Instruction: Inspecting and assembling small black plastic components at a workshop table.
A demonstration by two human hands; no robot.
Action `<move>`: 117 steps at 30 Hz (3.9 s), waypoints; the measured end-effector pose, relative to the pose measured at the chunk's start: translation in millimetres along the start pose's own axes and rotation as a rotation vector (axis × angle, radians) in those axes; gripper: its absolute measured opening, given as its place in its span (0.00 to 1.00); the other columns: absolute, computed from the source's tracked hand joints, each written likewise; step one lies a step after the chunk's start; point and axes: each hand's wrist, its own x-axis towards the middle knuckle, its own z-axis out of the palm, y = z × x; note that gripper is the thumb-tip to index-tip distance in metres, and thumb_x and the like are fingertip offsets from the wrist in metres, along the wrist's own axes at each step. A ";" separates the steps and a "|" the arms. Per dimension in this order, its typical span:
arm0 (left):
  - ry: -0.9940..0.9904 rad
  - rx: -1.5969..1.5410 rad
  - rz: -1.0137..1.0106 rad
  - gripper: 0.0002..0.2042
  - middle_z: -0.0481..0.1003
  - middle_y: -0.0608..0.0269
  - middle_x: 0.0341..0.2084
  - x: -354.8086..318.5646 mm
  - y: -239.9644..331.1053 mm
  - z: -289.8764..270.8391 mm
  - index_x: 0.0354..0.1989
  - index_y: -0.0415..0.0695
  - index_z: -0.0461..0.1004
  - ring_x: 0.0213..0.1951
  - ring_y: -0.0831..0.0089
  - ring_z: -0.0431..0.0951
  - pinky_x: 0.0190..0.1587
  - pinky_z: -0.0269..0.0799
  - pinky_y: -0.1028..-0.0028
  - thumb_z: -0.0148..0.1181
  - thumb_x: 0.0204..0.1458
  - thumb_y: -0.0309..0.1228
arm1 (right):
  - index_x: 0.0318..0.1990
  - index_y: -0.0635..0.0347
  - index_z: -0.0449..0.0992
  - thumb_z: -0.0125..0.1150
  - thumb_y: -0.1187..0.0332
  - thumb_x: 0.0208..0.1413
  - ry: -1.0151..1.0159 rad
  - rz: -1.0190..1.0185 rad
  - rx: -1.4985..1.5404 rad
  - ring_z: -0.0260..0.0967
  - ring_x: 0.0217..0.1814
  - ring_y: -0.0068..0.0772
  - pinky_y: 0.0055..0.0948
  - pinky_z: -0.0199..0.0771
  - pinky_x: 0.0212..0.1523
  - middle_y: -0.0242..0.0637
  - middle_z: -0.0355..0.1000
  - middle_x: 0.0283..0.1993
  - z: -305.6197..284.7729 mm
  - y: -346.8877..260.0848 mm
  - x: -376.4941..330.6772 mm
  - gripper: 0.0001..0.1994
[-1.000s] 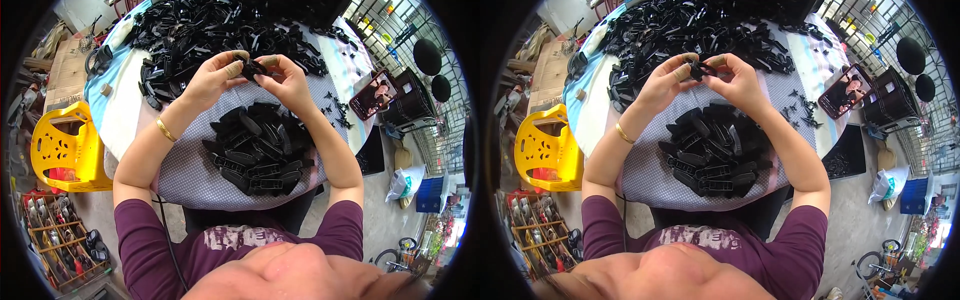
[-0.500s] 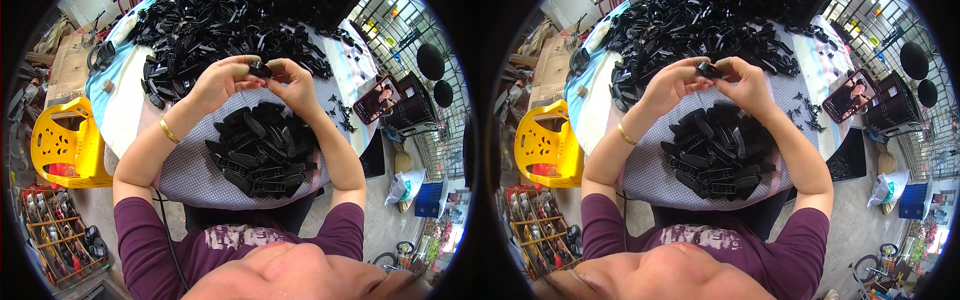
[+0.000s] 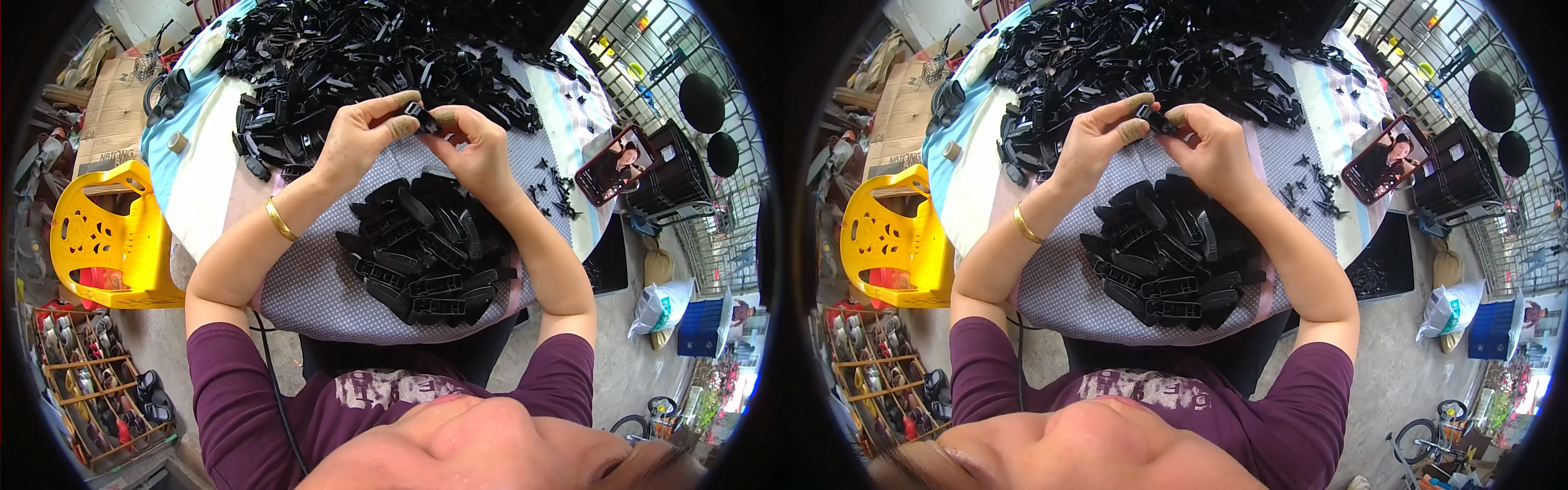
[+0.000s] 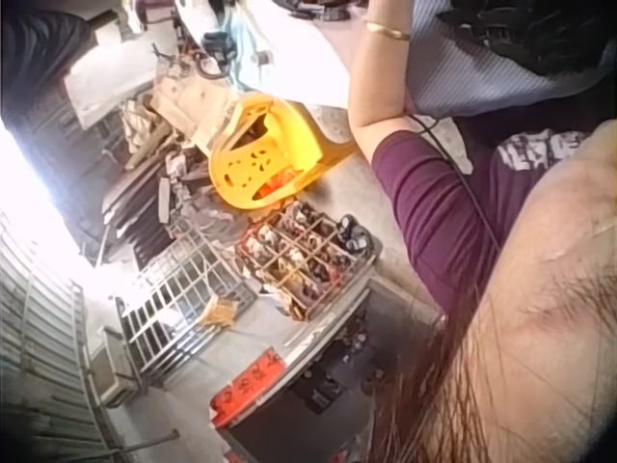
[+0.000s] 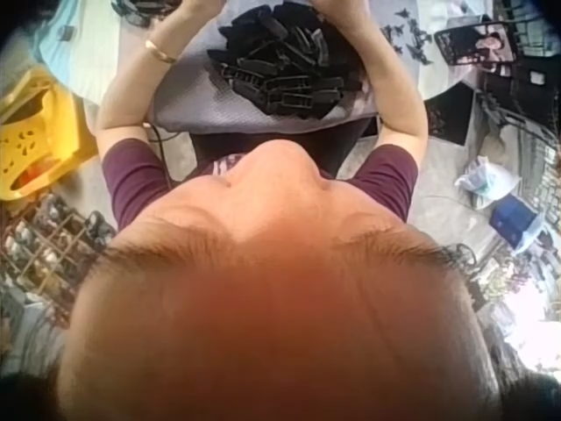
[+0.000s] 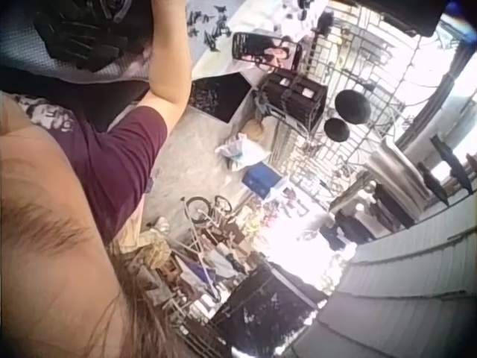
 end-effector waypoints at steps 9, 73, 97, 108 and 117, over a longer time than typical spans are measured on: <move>-0.036 -0.078 0.037 0.16 0.75 0.59 0.41 -3.3 4.0 3.9 0.50 0.37 0.70 0.42 0.78 0.74 0.48 0.70 0.78 0.55 0.53 0.23 | 0.36 0.67 0.75 0.67 0.72 0.45 -0.031 0.107 0.027 0.71 0.30 0.22 0.20 0.72 0.31 0.37 0.75 0.33 3.5 -4.4 0.9 0.11; -0.221 -0.031 0.170 0.07 0.74 0.65 0.29 -39.2 40.6 41.0 0.35 0.36 0.74 0.33 0.80 0.73 0.39 0.70 0.81 0.58 0.48 0.25 | 0.51 0.64 0.65 0.69 0.68 0.41 -0.039 0.129 0.916 0.66 0.50 0.26 0.25 0.66 0.52 0.39 0.68 0.49 20.6 -70.2 -18.8 0.28; -0.068 1.320 0.378 0.08 0.70 0.58 0.30 -6.4 31.2 -12.1 0.35 0.39 0.76 0.38 0.63 0.69 0.43 0.66 0.69 0.59 0.45 0.27 | 0.31 0.57 0.75 0.56 0.69 0.45 0.090 -0.152 -0.745 0.70 0.33 0.40 0.36 0.71 0.33 0.36 0.71 0.30 -24.5 41.3 32.2 0.05; -0.100 1.590 0.463 0.11 0.66 0.57 0.37 -2.2 -6.9 -9.4 0.33 0.40 0.71 0.44 0.62 0.65 0.45 0.64 0.69 0.58 0.37 0.25 | 0.40 0.60 0.70 0.61 0.62 0.41 -0.186 0.235 -0.860 0.71 0.35 0.46 0.38 0.71 0.35 0.42 0.72 0.30 -20.0 52.8 26.4 0.18; -0.111 0.740 0.103 0.16 0.73 0.60 0.31 2.5 16.1 -3.8 0.38 0.38 0.70 0.31 0.74 0.72 0.35 0.70 0.76 0.67 0.41 0.28 | 0.48 0.62 0.69 0.61 0.69 0.49 -0.064 0.372 0.492 0.70 0.28 0.20 0.20 0.71 0.26 0.31 0.72 0.29 -29.6 2.3 21.0 0.18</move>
